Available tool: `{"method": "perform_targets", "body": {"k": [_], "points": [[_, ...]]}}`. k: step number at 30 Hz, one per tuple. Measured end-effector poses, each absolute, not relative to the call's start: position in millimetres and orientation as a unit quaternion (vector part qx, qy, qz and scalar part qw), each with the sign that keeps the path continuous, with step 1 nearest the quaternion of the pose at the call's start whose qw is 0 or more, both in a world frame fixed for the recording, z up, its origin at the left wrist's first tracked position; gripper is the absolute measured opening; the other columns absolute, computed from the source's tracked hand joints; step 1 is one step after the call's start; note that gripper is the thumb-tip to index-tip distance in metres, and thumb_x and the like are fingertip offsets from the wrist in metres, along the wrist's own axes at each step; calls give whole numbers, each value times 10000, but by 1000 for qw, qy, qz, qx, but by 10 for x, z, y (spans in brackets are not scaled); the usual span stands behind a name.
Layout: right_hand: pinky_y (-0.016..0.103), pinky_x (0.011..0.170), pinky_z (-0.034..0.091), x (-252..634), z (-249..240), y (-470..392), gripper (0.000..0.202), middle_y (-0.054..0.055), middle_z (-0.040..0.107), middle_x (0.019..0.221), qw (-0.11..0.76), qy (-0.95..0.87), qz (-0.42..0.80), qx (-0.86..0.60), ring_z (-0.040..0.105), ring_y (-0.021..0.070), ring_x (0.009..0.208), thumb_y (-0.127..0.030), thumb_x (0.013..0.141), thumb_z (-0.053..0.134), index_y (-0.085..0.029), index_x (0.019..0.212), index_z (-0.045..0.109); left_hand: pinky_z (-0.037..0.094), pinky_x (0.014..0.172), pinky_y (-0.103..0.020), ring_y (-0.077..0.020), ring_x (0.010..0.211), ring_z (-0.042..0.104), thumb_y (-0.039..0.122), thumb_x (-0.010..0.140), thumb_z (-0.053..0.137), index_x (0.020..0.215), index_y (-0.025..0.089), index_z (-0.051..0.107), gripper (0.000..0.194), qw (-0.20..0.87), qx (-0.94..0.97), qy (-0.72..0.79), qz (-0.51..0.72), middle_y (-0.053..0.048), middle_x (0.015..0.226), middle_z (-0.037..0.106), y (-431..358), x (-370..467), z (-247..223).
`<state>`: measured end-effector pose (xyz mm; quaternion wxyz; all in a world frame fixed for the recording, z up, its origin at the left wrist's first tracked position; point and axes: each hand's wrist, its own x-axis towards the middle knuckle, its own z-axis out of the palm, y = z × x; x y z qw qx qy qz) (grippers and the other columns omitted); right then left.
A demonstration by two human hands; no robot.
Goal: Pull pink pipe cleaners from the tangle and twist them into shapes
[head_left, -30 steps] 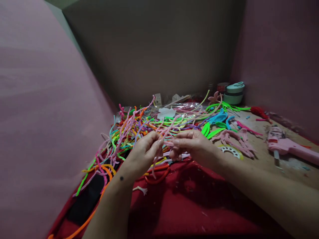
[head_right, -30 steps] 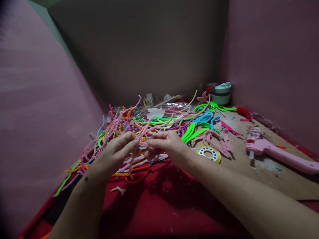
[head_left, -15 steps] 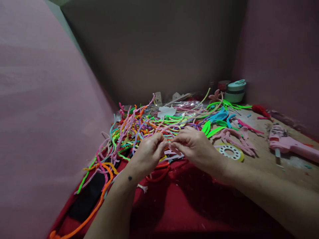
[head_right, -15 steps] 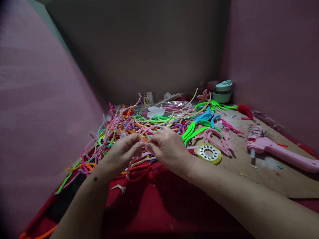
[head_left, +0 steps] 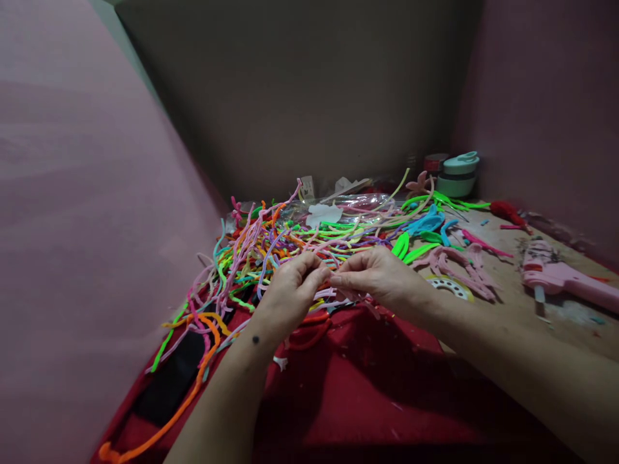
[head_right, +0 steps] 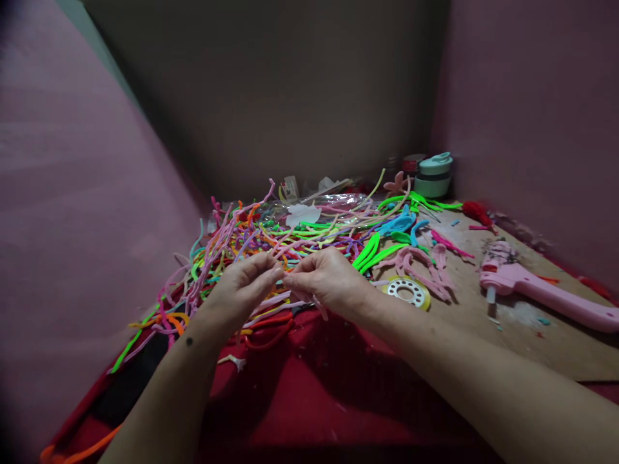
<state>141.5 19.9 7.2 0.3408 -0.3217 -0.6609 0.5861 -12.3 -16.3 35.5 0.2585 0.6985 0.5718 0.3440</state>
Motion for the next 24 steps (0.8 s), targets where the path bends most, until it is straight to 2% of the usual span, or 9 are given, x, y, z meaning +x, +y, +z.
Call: {"method": "perform_targets", "body": {"k": [3, 7, 14, 19, 24], "points": [[211, 388, 238, 1415, 74, 201, 305, -20, 497, 451, 343, -648, 604, -311, 361, 52, 387, -325, 719, 596, -143, 483, 533, 282, 495, -205, -75, 521, 334, 273, 772, 497, 608, 156, 470, 203, 291, 678, 573, 356, 47, 558, 391, -165, -109, 393], [218, 431, 275, 1409, 69, 227, 265, -10, 527, 480, 349, -632, 632, -282, 393, 59, 425, -301, 703, 612, -137, 505, 551, 272, 478, -197, -67, 507, 328, 282, 753, 523, 584, 146, 470, 223, 305, 657, 584, 367, 48, 536, 386, -181, -96, 410], [228, 502, 329, 1392, 51, 228, 266, -2, 537, 485, 379, -613, 629, -292, 455, 78, 487, -289, 682, 634, -132, 478, 567, 237, 433, -178, -43, 435, 290, 335, 767, 523, 653, 161, 436, 225, 425, 591, 544, 416, 73, 510, 359, -150, -80, 290], [254, 541, 403, 1387, -19, 254, 211, 22, 603, 534, 347, -572, 688, -283, 512, 99, 493, -319, 646, 678, -119, 585, 649, 270, 442, -180, -50, 455, 331, 304, 782, 509, 674, 160, 454, 188, 350, 629, 554, 418, 57, 541, 408, -122, -74, 222], [236, 490, 364, 1393, -28, 274, 211, 26, 612, 531, 324, -574, 692, -295, 474, 79, 449, -316, 600, 715, -117, 574, 651, 296, 457, -179, -55, 479, 361, 289, 795, 495, 691, 157, 477, 169, 299, 663, 560, 397, 46, 565, 435, -121, -88, 209]]}}
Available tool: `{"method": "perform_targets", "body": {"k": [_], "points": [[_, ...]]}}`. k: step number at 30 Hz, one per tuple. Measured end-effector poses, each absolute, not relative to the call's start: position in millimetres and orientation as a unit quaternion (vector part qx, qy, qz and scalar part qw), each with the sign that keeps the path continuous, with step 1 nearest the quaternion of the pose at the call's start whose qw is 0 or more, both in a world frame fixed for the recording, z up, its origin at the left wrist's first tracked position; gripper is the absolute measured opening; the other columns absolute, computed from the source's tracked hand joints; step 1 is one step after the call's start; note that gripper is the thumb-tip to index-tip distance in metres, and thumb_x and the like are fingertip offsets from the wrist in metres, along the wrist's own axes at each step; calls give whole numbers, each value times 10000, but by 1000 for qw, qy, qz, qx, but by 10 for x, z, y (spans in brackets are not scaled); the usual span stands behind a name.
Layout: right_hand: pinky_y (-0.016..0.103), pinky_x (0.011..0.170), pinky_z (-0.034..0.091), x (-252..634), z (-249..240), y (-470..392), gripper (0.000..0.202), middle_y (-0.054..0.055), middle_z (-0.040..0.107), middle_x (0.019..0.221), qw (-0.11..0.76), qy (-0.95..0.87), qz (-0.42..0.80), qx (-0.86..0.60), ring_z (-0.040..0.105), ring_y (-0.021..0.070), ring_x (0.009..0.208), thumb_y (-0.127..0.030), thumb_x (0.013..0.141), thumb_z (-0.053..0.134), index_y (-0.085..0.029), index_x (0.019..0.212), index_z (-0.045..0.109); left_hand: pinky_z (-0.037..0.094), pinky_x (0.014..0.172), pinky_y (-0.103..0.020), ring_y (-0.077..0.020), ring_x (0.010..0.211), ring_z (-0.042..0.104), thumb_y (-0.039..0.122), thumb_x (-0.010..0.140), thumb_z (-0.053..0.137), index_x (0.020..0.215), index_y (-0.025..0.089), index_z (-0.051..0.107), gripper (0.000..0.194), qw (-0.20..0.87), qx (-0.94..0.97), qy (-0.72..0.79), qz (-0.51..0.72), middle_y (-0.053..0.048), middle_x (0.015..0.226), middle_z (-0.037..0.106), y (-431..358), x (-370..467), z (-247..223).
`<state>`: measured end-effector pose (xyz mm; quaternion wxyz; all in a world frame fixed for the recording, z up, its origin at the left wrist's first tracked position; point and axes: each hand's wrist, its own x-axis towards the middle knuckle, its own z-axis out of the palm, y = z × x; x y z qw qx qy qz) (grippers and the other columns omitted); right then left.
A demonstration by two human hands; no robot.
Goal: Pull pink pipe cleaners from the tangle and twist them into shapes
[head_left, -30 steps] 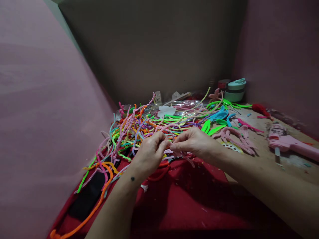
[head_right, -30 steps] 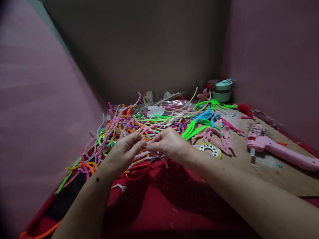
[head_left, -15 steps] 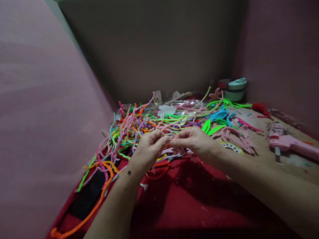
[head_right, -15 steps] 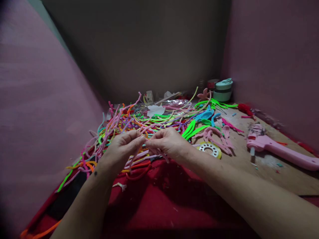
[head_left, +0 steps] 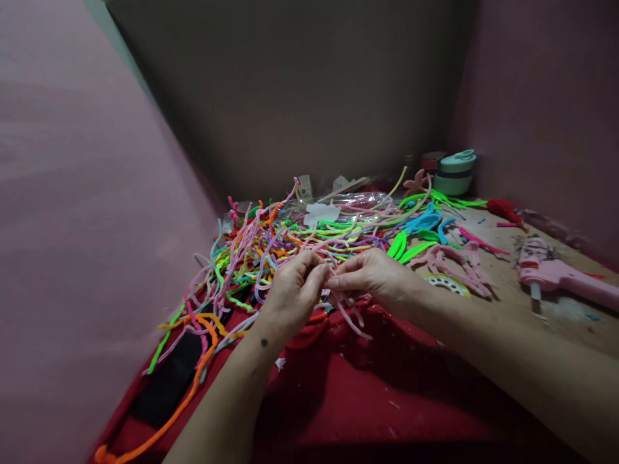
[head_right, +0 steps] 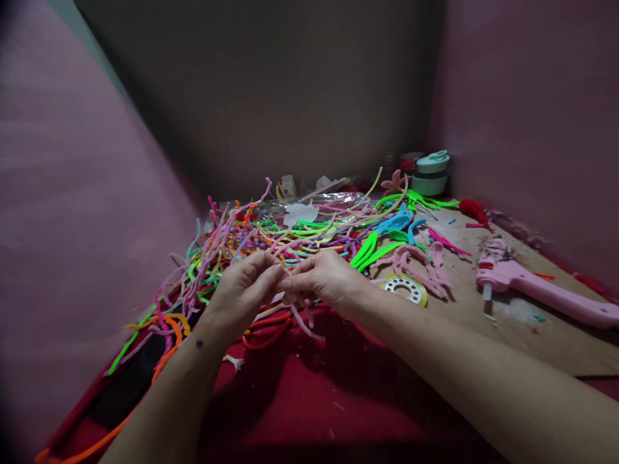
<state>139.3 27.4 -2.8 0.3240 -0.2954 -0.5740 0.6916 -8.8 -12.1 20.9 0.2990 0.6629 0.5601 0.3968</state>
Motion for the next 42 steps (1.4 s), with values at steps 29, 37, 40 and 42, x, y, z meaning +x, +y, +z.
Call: {"method": "perform_targets", "body": {"k": [29, 37, 40, 42], "points": [[251, 427, 386, 1354, -9, 228, 158, 3, 579, 515, 485, -399, 733, -262, 490, 103, 422, -261, 642, 664, -143, 560, 597, 152, 401, -192, -24, 396, 264, 326, 686, 637, 597, 114, 542, 249, 549, 558, 509, 359, 55, 464, 410, -121, 70, 125], [236, 465, 373, 1348, -12, 298, 121, 8, 558, 477, 500, -332, 750, -278, 478, 89, 442, -164, 601, 664, -132, 516, 584, 248, 477, -189, -47, 501, 298, 306, 674, 639, 633, 146, 454, 248, 495, 623, 476, 374, 59, 569, 388, -137, 120, 169], [240, 470, 353, 1362, 22, 322, 134, -10, 526, 478, 516, -324, 735, -298, 437, 75, 437, -151, 585, 677, -135, 511, 567, 250, 472, -189, -48, 491, 291, 288, 692, 615, 619, 147, 452, 227, 463, 639, 500, 358, 61, 551, 377, -153, 124, 146], [238, 467, 332, 1381, 44, 352, 141, -21, 501, 480, 534, -315, 720, -313, 412, 68, 440, -130, 583, 667, -135, 505, 550, 268, 474, -189, -48, 490, 319, 268, 688, 617, 602, 142, 461, 218, 460, 645, 508, 338, 54, 549, 395, -173, 127, 133]]}}
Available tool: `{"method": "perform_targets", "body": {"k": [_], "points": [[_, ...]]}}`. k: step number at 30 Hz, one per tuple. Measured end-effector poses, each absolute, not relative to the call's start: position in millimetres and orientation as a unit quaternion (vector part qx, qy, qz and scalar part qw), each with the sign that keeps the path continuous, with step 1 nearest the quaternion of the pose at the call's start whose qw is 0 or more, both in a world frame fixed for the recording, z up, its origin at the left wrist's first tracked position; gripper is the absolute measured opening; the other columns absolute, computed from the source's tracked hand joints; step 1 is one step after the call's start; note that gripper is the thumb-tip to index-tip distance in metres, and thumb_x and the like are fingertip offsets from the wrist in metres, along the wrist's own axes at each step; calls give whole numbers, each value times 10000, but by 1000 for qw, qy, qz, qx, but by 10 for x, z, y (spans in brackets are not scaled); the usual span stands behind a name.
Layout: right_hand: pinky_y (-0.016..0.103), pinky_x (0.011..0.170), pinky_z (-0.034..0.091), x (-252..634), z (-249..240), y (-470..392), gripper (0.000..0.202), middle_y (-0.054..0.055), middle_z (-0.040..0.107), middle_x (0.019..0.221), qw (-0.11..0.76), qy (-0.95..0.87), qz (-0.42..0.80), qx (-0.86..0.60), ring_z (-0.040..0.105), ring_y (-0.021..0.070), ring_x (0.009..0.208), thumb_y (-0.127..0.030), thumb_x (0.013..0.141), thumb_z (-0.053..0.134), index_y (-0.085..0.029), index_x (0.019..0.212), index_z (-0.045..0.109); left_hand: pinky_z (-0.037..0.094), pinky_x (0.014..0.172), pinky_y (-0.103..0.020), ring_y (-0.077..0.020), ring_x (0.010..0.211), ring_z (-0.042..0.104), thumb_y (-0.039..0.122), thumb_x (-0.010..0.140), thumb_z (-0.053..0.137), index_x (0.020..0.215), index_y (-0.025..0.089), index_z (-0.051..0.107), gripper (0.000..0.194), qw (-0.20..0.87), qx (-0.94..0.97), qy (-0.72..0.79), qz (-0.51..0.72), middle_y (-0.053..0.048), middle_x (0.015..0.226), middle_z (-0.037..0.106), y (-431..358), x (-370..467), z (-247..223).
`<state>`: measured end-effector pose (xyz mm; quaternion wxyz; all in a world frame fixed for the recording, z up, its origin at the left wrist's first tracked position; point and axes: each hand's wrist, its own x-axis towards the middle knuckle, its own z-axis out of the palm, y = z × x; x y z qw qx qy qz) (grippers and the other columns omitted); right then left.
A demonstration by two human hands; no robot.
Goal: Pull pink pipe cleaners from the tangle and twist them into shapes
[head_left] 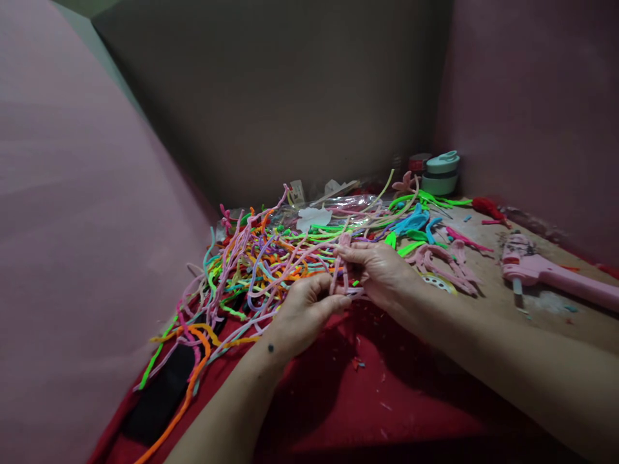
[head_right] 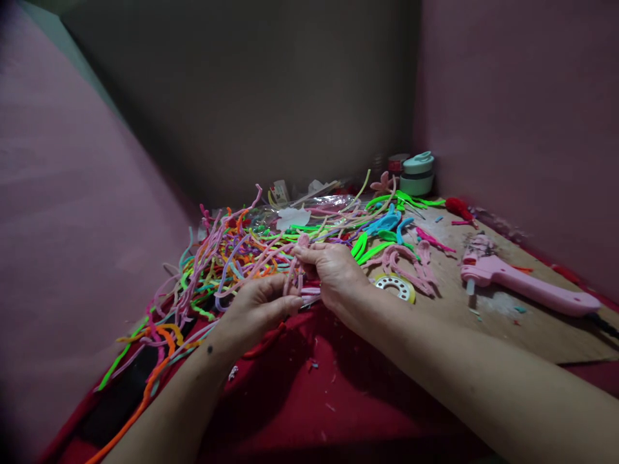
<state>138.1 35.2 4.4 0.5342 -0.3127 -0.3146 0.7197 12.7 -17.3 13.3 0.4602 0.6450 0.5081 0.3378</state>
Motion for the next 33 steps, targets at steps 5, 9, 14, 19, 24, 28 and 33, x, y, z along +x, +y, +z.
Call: {"method": "perform_targets", "body": {"k": [5, 9, 14, 19, 24, 28, 33], "points": [[236, 484, 314, 1412, 46, 405, 162, -30, 485, 493, 552, -327, 697, -319, 410, 66, 460, -137, 584, 668, -135, 507, 526, 296, 426, -177, -48, 434, 397, 304, 730, 597, 772, 142, 524, 183, 511, 640, 500, 282, 35, 582, 505, -199, 95, 185], [237, 462, 293, 1392, 4, 392, 168, -38, 468, 469, 537, -331, 713, -307, 394, 63, 436, -163, 579, 681, -136, 514, 529, 344, 443, -174, -57, 466, 456, 365, 815, 497, 831, 144, 527, 223, 440, 648, 511, 355, 2, 657, 566, -178, 57, 224], [225, 445, 286, 1376, 13, 375, 172, -30, 468, 451, 513, -310, 736, -315, 382, 57, 426, -124, 607, 646, -130, 480, 529, 443, 653, -214, -103, 719, 553, 190, 842, 468, 961, 192, 601, 179, 145, 798, 440, 386, -30, 829, 597, -121, 9, 89], [227, 466, 344, 1379, 62, 355, 189, -4, 513, 471, 479, -286, 763, -326, 423, 72, 435, -88, 652, 591, -136, 477, 537, 452, 688, -210, -102, 794, 546, 149, 822, 516, 946, 227, 649, 198, -23, 860, 365, 355, -33, 876, 566, -57, -75, -2], [240, 484, 343, 1369, -3, 363, 125, 6, 528, 510, 459, -303, 779, -302, 435, 84, 470, -89, 641, 584, -133, 525, 573, 489, 730, -250, -131, 888, 562, 170, 812, 536, 911, 251, 674, 188, 76, 834, 344, 424, -48, 1005, 547, -53, -112, 68], [236, 475, 307, 1360, -47, 364, 82, -7, 512, 502, 443, -335, 778, -292, 389, 73, 460, -119, 623, 614, -130, 548, 583, 479, 770, -248, -127, 871, 584, 142, 814, 530, 986, 255, 666, 247, 112, 837, 351, 404, -35, 949, 612, -111, -135, 145], [244, 483, 324, 1363, -7, 314, 61, -1, 526, 507, 398, -355, 787, -309, 399, 79, 451, -127, 598, 596, -128, 539, 581, 477, 678, -234, -115, 695, 581, 189, 758, 613, 854, 212, 666, 112, 103, 775, 416, 464, -1, 752, 636, -171, -173, 209]]}}
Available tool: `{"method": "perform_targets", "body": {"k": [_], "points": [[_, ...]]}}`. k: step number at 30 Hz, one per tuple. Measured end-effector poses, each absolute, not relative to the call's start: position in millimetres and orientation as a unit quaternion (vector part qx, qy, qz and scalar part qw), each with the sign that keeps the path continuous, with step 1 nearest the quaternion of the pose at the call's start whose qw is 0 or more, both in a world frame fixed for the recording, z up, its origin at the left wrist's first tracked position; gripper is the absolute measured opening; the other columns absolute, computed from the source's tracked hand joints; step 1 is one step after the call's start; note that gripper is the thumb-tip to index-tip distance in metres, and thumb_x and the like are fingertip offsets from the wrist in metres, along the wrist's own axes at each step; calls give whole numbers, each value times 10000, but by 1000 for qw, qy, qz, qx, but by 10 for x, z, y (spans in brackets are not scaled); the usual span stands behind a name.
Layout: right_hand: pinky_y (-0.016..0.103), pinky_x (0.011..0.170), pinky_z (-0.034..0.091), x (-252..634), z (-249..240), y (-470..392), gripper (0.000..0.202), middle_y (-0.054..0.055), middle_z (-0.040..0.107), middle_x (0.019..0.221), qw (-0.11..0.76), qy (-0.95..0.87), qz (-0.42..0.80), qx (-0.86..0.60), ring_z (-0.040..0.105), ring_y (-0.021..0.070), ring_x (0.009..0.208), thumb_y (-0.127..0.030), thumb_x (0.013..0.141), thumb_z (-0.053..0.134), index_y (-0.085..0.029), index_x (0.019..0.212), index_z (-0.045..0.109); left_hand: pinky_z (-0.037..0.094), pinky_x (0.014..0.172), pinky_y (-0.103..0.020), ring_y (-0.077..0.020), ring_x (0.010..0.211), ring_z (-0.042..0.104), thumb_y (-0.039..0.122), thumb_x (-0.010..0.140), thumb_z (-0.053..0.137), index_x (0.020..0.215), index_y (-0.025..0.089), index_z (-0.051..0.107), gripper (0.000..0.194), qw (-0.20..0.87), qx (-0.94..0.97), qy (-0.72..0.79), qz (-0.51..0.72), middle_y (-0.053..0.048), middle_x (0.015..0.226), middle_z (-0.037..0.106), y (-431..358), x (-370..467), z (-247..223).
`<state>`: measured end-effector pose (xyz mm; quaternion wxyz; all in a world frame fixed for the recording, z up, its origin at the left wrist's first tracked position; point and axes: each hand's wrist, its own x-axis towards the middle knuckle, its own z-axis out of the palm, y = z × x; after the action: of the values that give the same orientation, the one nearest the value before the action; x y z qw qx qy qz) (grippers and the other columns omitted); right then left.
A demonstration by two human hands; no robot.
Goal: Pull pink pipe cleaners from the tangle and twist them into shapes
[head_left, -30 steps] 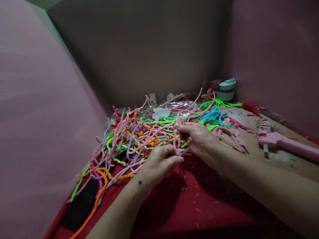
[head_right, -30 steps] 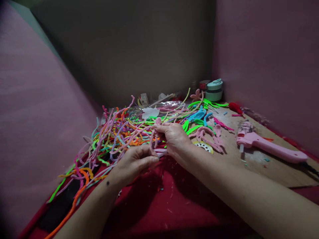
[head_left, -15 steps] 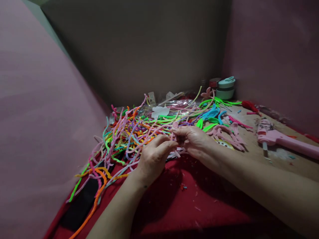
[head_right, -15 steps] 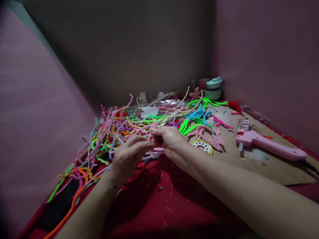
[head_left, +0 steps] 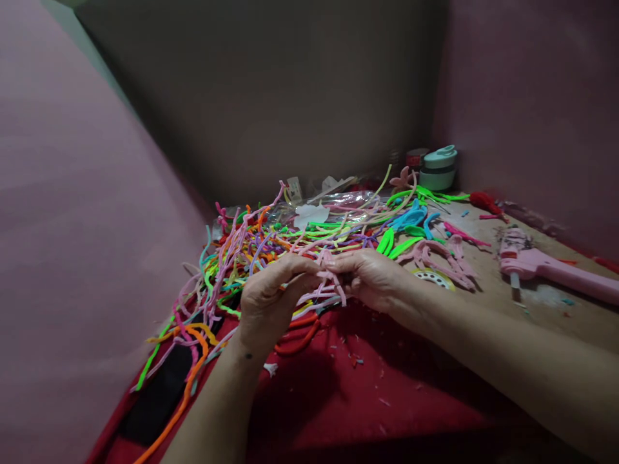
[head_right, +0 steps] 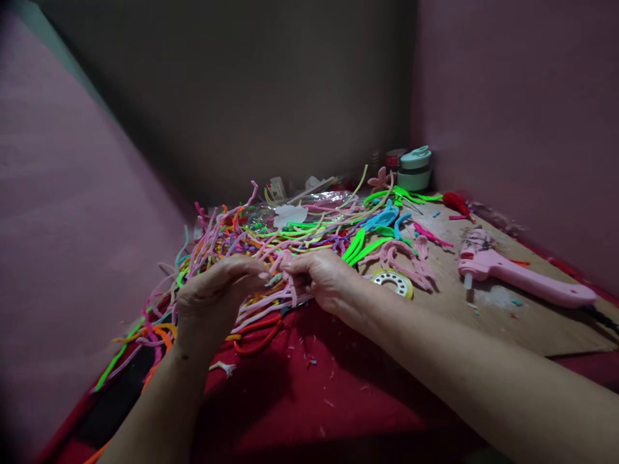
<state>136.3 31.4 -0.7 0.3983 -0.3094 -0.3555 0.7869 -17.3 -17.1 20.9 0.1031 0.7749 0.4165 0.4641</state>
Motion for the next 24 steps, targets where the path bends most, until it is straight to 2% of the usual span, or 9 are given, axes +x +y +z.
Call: {"method": "perform_targets", "body": {"k": [2, 7, 12, 18, 24], "points": [[242, 474, 321, 1364, -2, 296, 53, 2, 526, 497, 395, -367, 784, -307, 404, 82, 448, -131, 580, 593, -128, 529, 577, 469, 663, -231, -119, 698, 578, 197, 778, 588, 803, 196, 665, 81, 100, 781, 408, 461, -13, 751, 630, -177, -177, 238], [235, 463, 309, 1367, -41, 294, 47, -9, 505, 489, 407, -412, 767, -277, 408, 81, 447, -156, 573, 599, -129, 543, 575, 439, 639, -205, -108, 720, 559, 183, 836, 493, 890, 186, 669, 184, 37, 837, 392, 381, -42, 790, 597, -164, -178, 296], [239, 475, 307, 1364, -54, 311, 65, -15, 493, 500, 419, -449, 732, -294, 392, 73, 449, -150, 579, 583, -132, 524, 552, 417, 665, -212, -114, 736, 544, 176, 829, 495, 901, 181, 650, 171, -61, 863, 403, 298, -50, 811, 591, -126, -211, 264], [237, 458, 285, 1356, -88, 331, 56, -19, 475, 491, 426, -474, 703, -316, 372, 68, 440, -145, 572, 569, -129, 522, 550, 394, 654, -226, -123, 719, 516, 197, 838, 479, 862, 176, 629, 153, -114, 867, 420, 242, -48, 791, 575, -107, -209, 195], [226, 428, 265, 1354, -109, 319, 143, -42, 417, 431, 427, -476, 700, -317, 342, 60, 415, -147, 566, 575, -143, 448, 494, 380, 622, -235, -130, 678, 480, 168, 848, 435, 830, 153, 606, 173, -195, 871, 412, 182, -47, 739, 541, -98, -184, 145]]}}
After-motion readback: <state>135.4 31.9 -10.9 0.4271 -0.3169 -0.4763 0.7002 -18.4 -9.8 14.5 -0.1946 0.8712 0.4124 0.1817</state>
